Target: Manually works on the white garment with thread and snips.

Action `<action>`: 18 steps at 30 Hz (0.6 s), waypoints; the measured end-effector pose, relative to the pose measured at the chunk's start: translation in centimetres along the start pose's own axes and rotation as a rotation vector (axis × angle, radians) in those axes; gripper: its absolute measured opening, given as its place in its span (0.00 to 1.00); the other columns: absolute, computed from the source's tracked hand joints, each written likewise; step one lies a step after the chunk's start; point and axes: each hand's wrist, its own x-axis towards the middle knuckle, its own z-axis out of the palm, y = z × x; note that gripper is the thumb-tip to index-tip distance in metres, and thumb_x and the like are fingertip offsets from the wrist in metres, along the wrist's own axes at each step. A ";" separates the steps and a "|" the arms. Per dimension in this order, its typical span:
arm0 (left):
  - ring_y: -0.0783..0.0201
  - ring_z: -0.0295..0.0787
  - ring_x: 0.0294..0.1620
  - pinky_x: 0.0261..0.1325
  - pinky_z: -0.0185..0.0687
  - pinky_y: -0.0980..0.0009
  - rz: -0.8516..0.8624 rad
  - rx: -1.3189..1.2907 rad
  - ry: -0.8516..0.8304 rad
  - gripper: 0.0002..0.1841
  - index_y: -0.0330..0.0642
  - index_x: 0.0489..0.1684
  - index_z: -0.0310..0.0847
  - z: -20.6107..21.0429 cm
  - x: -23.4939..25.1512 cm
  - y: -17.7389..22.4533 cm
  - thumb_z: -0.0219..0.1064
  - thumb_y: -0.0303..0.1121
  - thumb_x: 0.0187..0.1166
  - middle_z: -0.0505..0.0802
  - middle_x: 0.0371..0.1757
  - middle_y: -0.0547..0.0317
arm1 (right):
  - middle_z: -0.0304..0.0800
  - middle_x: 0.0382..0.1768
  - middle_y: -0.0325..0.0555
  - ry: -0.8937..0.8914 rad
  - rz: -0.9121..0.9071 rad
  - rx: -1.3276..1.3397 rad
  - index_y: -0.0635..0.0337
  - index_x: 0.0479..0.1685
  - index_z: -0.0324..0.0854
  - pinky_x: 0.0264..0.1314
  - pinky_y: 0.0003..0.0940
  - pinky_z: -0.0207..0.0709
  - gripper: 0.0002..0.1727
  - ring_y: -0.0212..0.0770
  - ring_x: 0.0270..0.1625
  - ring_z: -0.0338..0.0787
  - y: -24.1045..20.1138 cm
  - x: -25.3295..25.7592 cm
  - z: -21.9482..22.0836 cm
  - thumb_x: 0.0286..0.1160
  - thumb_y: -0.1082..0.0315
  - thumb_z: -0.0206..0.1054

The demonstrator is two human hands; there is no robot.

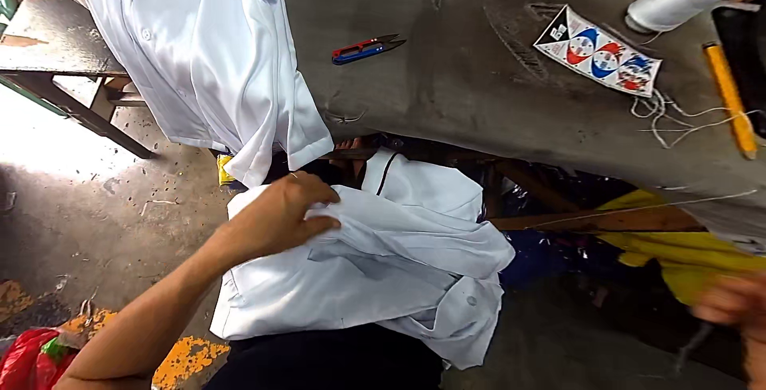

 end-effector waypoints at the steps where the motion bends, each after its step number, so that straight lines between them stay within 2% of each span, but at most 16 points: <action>1: 0.59 0.88 0.62 0.69 0.81 0.53 0.010 0.021 -0.063 0.22 0.45 0.61 0.89 1.0 0.3 0.0 0.71 0.51 0.79 0.94 0.56 0.56 | 0.95 0.50 0.31 -0.113 -0.077 -0.075 0.55 0.58 0.86 0.54 0.26 0.89 0.11 0.28 0.47 0.94 1.1 0.3 1.0 0.88 0.68 0.60; 2: 0.55 0.87 0.64 0.72 0.78 0.49 0.015 0.041 -0.126 0.25 0.45 0.65 0.87 1.7 0.5 0.1 0.72 0.53 0.77 0.93 0.58 0.54 | 0.94 0.53 0.34 -0.204 -0.140 -0.169 0.55 0.61 0.87 0.55 0.29 0.90 0.13 0.30 0.50 0.94 1.7 0.4 2.7 0.85 0.64 0.65; 4: 0.49 0.90 0.57 0.69 0.75 0.43 0.011 0.050 -0.228 0.25 0.43 0.64 0.85 2.1 0.7 0.5 0.74 0.49 0.75 0.95 0.51 0.50 | 0.93 0.51 0.44 -0.309 -0.249 -0.377 0.58 0.57 0.89 0.52 0.32 0.89 0.21 0.34 0.48 0.92 2.5 0.3 6.8 0.75 0.53 0.75; 6: 0.57 0.89 0.49 0.60 0.78 0.50 -0.005 -0.050 -0.290 0.19 0.44 0.56 0.87 0.6 0.7 0.9 0.75 0.45 0.74 0.94 0.44 0.54 | 0.92 0.46 0.53 -0.372 -0.341 -0.597 0.61 0.53 0.89 0.48 0.39 0.86 0.30 0.43 0.46 0.90 3.8 0.0 10.1 0.70 0.41 0.75; 7: 0.64 0.88 0.47 0.56 0.81 0.57 -0.023 -0.132 -0.317 0.17 0.46 0.54 0.87 -0.5 0.5 1.0 0.76 0.45 0.73 0.93 0.43 0.58 | 0.91 0.46 0.55 -0.398 -0.377 -0.667 0.62 0.53 0.88 0.50 0.43 0.85 0.31 0.48 0.47 0.90 4.9 -0.1 11.0 0.71 0.39 0.73; 9: 0.75 0.87 0.44 0.50 0.84 0.69 -0.062 -0.265 -0.361 0.18 0.49 0.54 0.88 -2.6 -0.3 0.9 0.77 0.46 0.72 0.93 0.44 0.66 | 0.90 0.44 0.56 -0.396 -0.433 -0.715 0.62 0.49 0.88 0.53 0.45 0.84 0.24 0.52 0.48 0.90 6.9 0.0 11.4 0.79 0.47 0.68; 11: 0.81 0.87 0.42 0.47 0.84 0.75 -0.092 -0.311 -0.357 0.17 0.50 0.53 0.88 -4.3 -1.5 0.5 0.78 0.46 0.72 0.93 0.42 0.70 | 0.91 0.42 0.56 -0.315 -0.466 -0.727 0.62 0.44 0.88 0.52 0.43 0.85 0.15 0.51 0.48 0.91 7.5 0.3 10.9 0.83 0.58 0.64; 14: 0.78 0.83 0.36 0.41 0.79 0.76 -0.049 -0.066 -0.144 0.09 0.47 0.41 0.85 -5.3 -4.1 1.0 0.72 0.42 0.77 0.88 0.34 0.69 | 0.88 0.39 0.58 -0.139 -0.503 -0.711 0.63 0.42 0.84 0.45 0.38 0.81 0.11 0.48 0.43 0.88 6.3 0.4 10.1 0.77 0.63 0.64; 16: 0.68 0.81 0.31 0.35 0.76 0.70 0.056 0.228 0.134 0.07 0.44 0.32 0.82 -4.6 -5.5 1.8 0.66 0.35 0.78 0.84 0.28 0.63 | 0.84 0.36 0.57 -0.029 -0.557 -0.694 0.63 0.40 0.79 0.45 0.34 0.78 0.11 0.46 0.41 0.84 5.8 0.2 9.6 0.75 0.63 0.66; 18: 0.57 0.80 0.26 0.26 0.71 0.64 0.173 0.482 0.416 0.08 0.41 0.29 0.76 -3.5 -6.9 1.8 0.63 0.30 0.80 0.81 0.24 0.54 | 0.81 0.33 0.56 0.076 -0.603 -0.689 0.64 0.37 0.75 0.45 0.34 0.77 0.12 0.46 0.39 0.82 6.0 0.0 9.1 0.76 0.63 0.67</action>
